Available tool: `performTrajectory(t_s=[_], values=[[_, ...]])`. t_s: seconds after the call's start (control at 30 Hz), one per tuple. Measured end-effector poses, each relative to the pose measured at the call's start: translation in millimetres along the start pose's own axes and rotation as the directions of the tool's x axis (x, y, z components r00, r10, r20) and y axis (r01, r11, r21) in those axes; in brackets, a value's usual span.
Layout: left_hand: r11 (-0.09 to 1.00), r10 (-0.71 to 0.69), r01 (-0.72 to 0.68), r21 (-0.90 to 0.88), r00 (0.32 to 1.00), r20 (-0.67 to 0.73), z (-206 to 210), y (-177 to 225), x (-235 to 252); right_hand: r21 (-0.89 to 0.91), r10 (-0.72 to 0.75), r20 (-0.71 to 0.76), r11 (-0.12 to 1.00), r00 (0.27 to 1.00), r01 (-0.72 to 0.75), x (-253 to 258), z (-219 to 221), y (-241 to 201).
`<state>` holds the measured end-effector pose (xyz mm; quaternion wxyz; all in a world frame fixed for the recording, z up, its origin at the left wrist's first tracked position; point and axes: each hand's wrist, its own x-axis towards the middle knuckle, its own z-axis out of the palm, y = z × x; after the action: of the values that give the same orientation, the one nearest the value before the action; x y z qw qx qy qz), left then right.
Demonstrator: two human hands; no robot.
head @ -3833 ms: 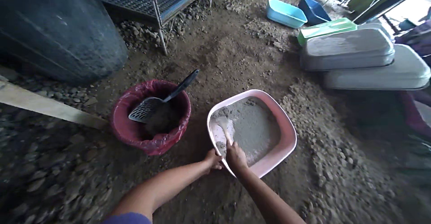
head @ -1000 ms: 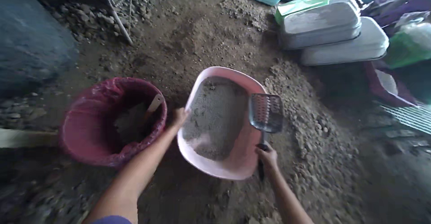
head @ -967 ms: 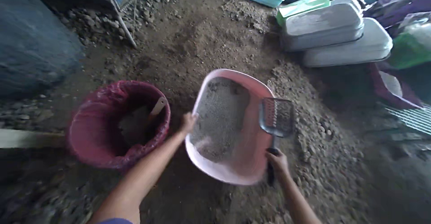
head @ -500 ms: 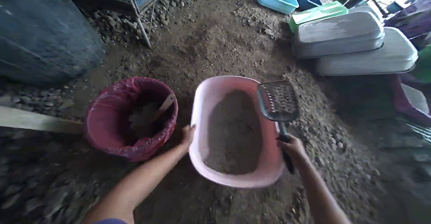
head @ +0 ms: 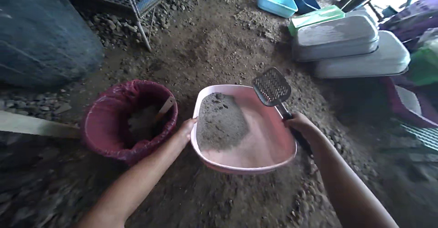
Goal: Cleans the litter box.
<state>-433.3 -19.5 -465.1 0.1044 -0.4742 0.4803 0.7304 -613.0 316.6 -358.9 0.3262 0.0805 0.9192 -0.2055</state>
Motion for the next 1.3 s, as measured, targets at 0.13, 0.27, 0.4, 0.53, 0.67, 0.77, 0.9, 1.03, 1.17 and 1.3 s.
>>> performTrajectory(t_s=[0.13,0.27,0.4,0.53,0.67,0.77,0.9,1.03,1.17,1.3], values=[[0.996,0.077,-0.080,0.050,0.995,0.064,11,-68,6,0.008,0.013,-0.034,1.000,0.999,-0.012,-10,27,35],[0.963,-0.003,-0.042,0.267,0.986,0.164,11,-103,38,-0.121,0.122,0.080,0.986,0.989,-0.112,-57,72,61],[0.929,-0.071,-0.005,0.369,0.979,0.191,12,-72,75,0.058,0.186,0.352,0.974,0.917,-0.220,-107,126,73],[0.887,0.083,-0.184,0.423,0.966,0.247,15,-57,85,0.179,0.258,0.518,0.899,0.815,-0.399,-132,182,74],[0.803,0.217,-0.378,0.461,0.906,0.364,15,-50,45,0.310,0.216,0.554,0.842,0.804,-0.440,-136,213,70],[0.661,0.338,-0.551,0.510,0.825,0.453,13,-47,2,0.488,0.105,0.479,0.793,0.872,-0.363,-136,214,58],[0.531,0.511,-0.728,0.434,0.683,0.521,12,-60,-22,0.670,0.001,0.314,0.709,0.950,-0.222,-119,197,26],[0.572,0.467,-0.671,0.472,0.739,0.486,7,-65,-20,0.613,-0.074,0.163,0.789,0.984,-0.042,-84,187,8],[0.745,0.374,-0.500,0.442,0.861,0.345,-2,-70,5,0.455,-0.084,0.113,0.890,0.990,0.024,-69,190,14],[0.884,0.239,-0.307,0.353,0.945,0.224,-17,-88,38,0.476,-0.053,0.111,0.880,0.992,-0.007,-83,199,31]])
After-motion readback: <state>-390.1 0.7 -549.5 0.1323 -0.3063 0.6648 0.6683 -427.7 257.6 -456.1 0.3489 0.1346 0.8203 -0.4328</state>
